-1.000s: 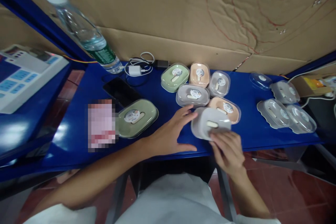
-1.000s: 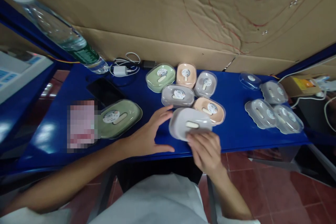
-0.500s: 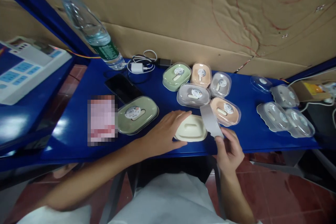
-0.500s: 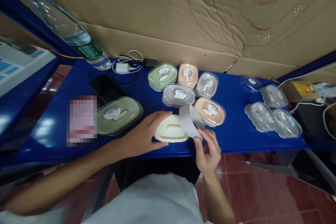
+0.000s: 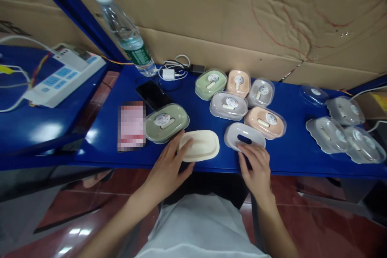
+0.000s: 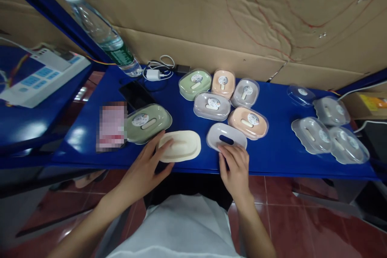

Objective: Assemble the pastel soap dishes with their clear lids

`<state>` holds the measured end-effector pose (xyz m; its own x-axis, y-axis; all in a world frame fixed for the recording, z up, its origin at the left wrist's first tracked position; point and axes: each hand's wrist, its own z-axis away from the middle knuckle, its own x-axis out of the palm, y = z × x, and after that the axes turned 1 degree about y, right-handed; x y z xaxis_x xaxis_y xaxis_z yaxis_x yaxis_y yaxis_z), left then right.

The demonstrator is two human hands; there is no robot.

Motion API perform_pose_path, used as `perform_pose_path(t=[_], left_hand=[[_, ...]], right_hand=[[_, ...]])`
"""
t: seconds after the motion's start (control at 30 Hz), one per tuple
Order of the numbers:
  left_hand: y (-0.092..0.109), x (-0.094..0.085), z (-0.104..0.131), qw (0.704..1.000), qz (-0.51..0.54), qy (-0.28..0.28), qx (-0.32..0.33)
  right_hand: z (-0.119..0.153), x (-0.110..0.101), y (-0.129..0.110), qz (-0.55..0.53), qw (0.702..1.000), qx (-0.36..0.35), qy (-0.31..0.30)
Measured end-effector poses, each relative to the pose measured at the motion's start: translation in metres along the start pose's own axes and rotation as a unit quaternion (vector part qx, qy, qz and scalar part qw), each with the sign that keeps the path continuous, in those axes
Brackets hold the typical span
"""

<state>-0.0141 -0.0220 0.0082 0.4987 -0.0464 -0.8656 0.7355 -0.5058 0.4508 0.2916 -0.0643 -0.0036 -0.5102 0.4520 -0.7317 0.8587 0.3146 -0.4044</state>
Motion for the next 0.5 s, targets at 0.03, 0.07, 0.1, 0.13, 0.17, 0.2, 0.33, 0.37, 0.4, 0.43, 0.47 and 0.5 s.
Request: perform_pose_path(t=[0.03,0.07,0.1,0.13,0.17,0.2,0.33,0.37,0.4,0.43,0.47,0.5], left_hand=[[0.000,0.001,0.002,1.000,0.002,0.010,-0.003],[0.001,0.002,0.004,1.000,0.002,0.021,-0.002],[0.000,0.003,0.006,0.999,0.001,0.038,0.001],[0.000,0.003,0.007,0.998,-0.001,0.057,0.005],[-0.001,0.004,0.008,0.997,-0.003,0.075,0.007],[-0.003,0.004,0.008,0.996,-0.002,0.094,0.009],[-0.007,0.007,0.005,0.991,0.035,0.127,0.015],[-0.007,0.009,0.002,0.991,0.046,0.128,0.014],[-0.006,0.010,-0.001,0.990,0.055,0.127,0.012],[-0.005,0.012,-0.004,0.990,0.062,0.125,0.010],[-0.004,0.013,-0.008,0.990,0.068,0.125,0.013],[-0.002,0.015,-0.011,0.989,0.075,0.123,0.019]], right_hand=[[0.002,-0.001,0.002,0.008,1.000,-0.004,-0.008],[0.004,-0.003,0.004,0.018,1.000,-0.007,-0.012],[0.006,-0.005,0.006,0.031,0.999,-0.008,-0.014],[0.008,-0.007,0.009,0.045,0.999,-0.005,-0.015],[0.009,-0.009,0.011,0.057,0.998,-0.003,-0.017],[0.010,-0.011,0.013,0.063,0.998,0.001,-0.014],[0.006,-0.014,0.010,-0.016,0.998,0.038,0.048],[0.004,-0.013,0.005,-0.049,0.996,0.048,0.059],[0.001,-0.011,0.000,-0.075,0.994,0.052,0.059],[-0.002,-0.008,-0.006,-0.091,0.993,0.048,0.050],[-0.005,-0.005,-0.012,-0.096,0.994,0.035,0.035],[-0.008,-0.002,-0.018,-0.094,0.995,0.018,0.019]])
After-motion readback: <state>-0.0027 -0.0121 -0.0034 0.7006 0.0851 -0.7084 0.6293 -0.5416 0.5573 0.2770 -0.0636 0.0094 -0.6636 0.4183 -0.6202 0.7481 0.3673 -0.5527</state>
